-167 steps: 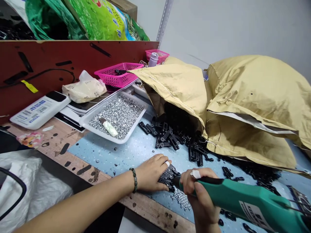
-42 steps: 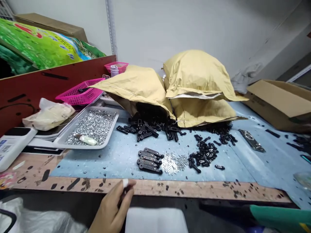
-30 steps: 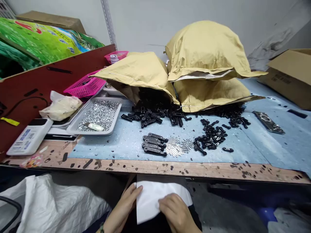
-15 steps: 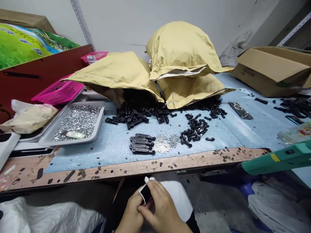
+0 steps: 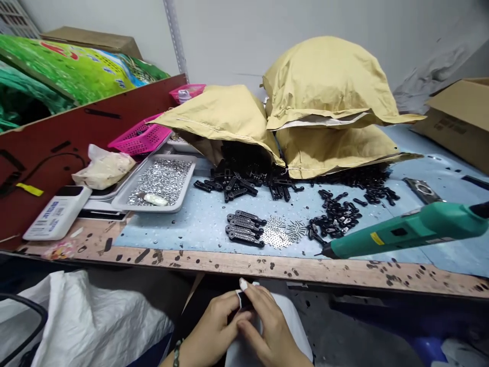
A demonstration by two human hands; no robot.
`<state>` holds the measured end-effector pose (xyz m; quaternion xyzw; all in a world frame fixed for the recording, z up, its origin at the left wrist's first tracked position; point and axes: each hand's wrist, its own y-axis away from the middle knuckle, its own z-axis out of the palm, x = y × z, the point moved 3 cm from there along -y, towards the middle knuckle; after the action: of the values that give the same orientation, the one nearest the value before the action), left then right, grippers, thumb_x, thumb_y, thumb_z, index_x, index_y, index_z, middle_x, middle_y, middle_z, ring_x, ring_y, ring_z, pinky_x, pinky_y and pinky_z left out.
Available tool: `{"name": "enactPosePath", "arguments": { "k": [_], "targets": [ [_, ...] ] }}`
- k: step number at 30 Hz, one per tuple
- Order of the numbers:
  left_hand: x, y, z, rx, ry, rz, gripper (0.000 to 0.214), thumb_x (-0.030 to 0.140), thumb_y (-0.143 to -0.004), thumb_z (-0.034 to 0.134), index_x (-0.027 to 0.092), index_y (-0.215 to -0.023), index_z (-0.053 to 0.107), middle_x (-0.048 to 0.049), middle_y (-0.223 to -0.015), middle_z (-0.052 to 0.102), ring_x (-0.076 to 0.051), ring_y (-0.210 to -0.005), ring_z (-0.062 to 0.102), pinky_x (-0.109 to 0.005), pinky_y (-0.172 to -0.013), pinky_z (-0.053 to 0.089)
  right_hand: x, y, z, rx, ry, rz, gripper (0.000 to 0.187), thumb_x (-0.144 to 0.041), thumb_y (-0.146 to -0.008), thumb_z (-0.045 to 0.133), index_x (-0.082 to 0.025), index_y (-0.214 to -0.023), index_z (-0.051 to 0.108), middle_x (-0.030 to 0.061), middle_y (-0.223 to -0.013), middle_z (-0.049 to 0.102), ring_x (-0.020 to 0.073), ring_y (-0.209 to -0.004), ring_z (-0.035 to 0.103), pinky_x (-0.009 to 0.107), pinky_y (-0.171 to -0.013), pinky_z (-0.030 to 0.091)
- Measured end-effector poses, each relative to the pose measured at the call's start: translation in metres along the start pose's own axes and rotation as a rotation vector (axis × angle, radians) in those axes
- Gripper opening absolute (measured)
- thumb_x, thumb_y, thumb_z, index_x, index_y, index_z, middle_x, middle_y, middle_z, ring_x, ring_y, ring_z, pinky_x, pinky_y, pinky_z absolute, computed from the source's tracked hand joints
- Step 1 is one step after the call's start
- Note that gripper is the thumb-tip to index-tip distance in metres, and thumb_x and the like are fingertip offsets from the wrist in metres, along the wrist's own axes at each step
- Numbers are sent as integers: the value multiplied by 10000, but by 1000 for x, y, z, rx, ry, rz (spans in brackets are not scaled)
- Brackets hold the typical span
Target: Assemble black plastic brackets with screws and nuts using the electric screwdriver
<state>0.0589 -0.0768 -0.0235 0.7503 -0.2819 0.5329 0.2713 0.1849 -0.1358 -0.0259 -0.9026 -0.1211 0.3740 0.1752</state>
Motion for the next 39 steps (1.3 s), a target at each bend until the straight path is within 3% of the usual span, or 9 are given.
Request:
{"name": "enactPosePath", "arguments": {
  "k": [6, 11, 14, 19, 25, 28, 31, 35, 39],
  "targets": [
    [-21, 17, 0, 95, 480, -192, 114, 262, -813, 605, 149, -815, 620, -29, -783, 625, -179, -771, 571, -258, -718, 446, -3, -1, 8, 92, 16, -61, 447, -120, -870, 486, -187, -1311, 461, 147, -1211, 587, 265, -1125, 566, 424, -903, 519],
    [-26, 18, -1, 228, 464, -208, 232, 380, -784, 663, 149, -761, 669, -31, -732, 646, -185, -730, 574, -265, -705, 451, -4, 7, 16, 137, -44, -42, 481, -162, -872, 519, -203, -1346, 446, 130, -1171, 634, 268, -1063, 617, 403, -873, 547],
    [-15, 14, 6, 140, 430, -146, 299, 428, -820, 614, 147, -761, 697, -40, -713, 647, -184, -702, 569, -257, -672, 452, 1, 17, 23, 80, -186, 102, 506, -223, -898, 512, -237, -1390, 397, 111, -1248, 607, 257, -1114, 600, 383, -911, 528],
    [-5, 8, 22, 32, 477, -95, 328, 436, -878, 549, 172, -1003, 695, -78, -921, 686, -217, -837, 613, -284, -770, 479, 8, 22, 24, 197, -608, 493, 437, -427, -870, 571, -205, -1247, 562, 118, -1113, 684, 264, -990, 667, 358, -845, 557],
    [-35, 19, 4, 80, 463, -199, 412, 474, -840, 592, 213, -1157, 630, -89, -1106, 666, -255, -1001, 614, -342, -900, 476, 13, -1, 11, 221, -753, 669, 340, -461, -891, 534, -179, -939, 716, 93, -918, 734, 257, -870, 696, 333, -757, 575],
    [-56, 41, -34, 338, 339, -304, 528, 542, -789, 609, 214, -1202, 592, -99, -1111, 657, -279, -980, 627, -369, -824, 525, 18, -16, 1, 311, -667, 558, 310, -423, -916, 507, -181, -955, 697, 97, -909, 721, 232, -787, 701, 329, -692, 586],
    [-50, 61, -64, 669, 10, -271, 469, 562, -772, 604, 234, -1105, 649, -86, -1222, 590, -305, -1116, 551, -398, -902, 487, 10, -39, -6, 348, -398, 212, 283, -373, -852, 620, -203, -1079, 628, 102, -949, 682, 233, -818, 674, 362, -719, 572],
    [-17, 41, -51, 333, 153, -192, 498, 587, -886, 394, 222, -971, 722, -70, -1152, 647, -269, -1024, 604, -380, -910, 484, -13, -66, 5, 245, -33, -109, 494, -261, -738, 678, -202, -1193, 497, 112, -968, 596, 265, -849, 592, 423, -700, 531],
    [4, 9, -49, 308, 180, -116, 336, 455, -893, 503, 227, -970, 737, -60, -1298, 563, -274, -1186, 517, -391, -1036, 393, -12, -73, 15, 86, 183, -24, 612, -198, -743, 584, -202, -1323, 391, 160, -1139, 528, 329, -978, 547, 500, -751, 515]
  ]
}}
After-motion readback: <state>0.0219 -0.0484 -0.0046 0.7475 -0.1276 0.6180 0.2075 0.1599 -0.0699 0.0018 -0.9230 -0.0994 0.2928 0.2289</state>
